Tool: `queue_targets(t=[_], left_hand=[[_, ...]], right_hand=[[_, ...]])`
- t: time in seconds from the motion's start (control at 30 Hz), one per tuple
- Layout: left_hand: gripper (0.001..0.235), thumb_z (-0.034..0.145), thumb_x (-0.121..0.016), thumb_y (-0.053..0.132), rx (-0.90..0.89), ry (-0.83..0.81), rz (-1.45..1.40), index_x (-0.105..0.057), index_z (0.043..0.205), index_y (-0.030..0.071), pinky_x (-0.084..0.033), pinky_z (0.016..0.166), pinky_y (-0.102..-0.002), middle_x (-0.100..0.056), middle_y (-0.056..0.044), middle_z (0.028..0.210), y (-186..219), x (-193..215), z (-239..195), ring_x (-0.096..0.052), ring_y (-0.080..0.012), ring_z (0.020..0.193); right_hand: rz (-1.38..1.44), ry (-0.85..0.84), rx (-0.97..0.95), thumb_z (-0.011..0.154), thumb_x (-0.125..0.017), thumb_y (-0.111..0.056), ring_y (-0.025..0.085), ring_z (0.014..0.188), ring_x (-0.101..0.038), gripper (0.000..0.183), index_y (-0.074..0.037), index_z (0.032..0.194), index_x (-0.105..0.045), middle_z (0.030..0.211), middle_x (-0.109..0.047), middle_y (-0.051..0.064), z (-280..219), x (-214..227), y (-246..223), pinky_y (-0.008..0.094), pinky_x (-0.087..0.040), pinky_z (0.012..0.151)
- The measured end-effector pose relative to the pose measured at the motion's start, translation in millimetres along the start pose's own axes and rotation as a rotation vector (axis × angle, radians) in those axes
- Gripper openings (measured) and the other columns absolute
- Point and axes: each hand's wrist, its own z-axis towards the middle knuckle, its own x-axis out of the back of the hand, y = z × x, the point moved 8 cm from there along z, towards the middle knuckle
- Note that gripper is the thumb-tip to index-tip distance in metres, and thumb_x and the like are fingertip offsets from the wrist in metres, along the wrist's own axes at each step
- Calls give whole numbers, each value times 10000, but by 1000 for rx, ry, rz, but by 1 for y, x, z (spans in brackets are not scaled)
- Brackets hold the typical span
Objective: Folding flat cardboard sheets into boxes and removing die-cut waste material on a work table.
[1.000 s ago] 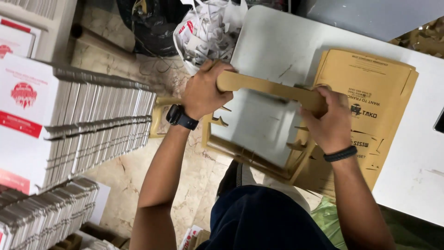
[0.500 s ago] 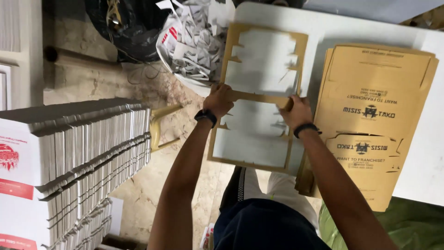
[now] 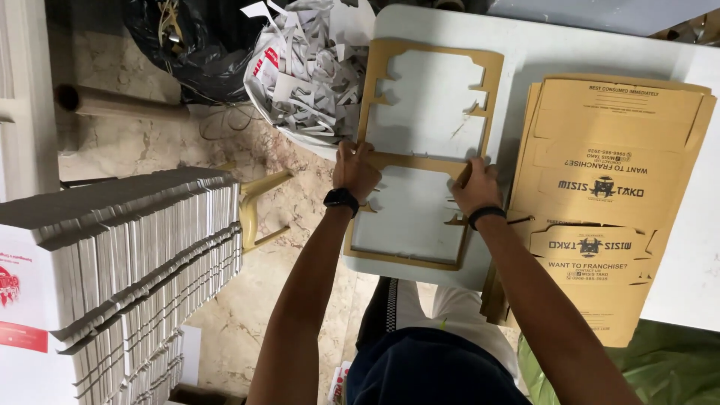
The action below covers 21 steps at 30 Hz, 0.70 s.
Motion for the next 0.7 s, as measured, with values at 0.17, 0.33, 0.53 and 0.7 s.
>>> queue_targets(t=[0.17,0.33,0.53,0.7], left_hand=[[595,742,-626,191,145,-92,-52,-537,1320,297,-588,921,-501,-451,-62,1254,-6,4,-4,-576,-367,1177],[890,680,-885,269,52,95,-56,-450,1456,249,-500,1002,-568,-392,-152,1412,34,36,-33,-498,-444,1275],[504,793,-773,116,-216,87,-460,-623,1271,61,-547,894,-480,-624,-158,1115,158,39,-141,-654,-391,1013],[443,820,-765,140,-115,-240,-796,-634,1237,70,-598,834,-411,-699,-186,1052,269,-15,-235,-714,-369,957]], right_hand=[[-27,18,12,977,-577,-279,466,1136,-662,496,-227,1429,-379,1416,-421,239,-3,1,-5,597,-549,918],[-20,211,198,914,-741,-285,527,1290,-536,696,-211,1514,-397,1456,-381,255,-39,19,-27,634,-527,983],[290,683,641,944,-701,-195,350,1149,-664,326,-94,1254,-702,1173,-645,130,-202,114,22,423,-539,973],[239,860,180,904,-760,-85,394,1102,-631,384,-86,1276,-660,1167,-618,158,-212,135,235,458,-533,950]])
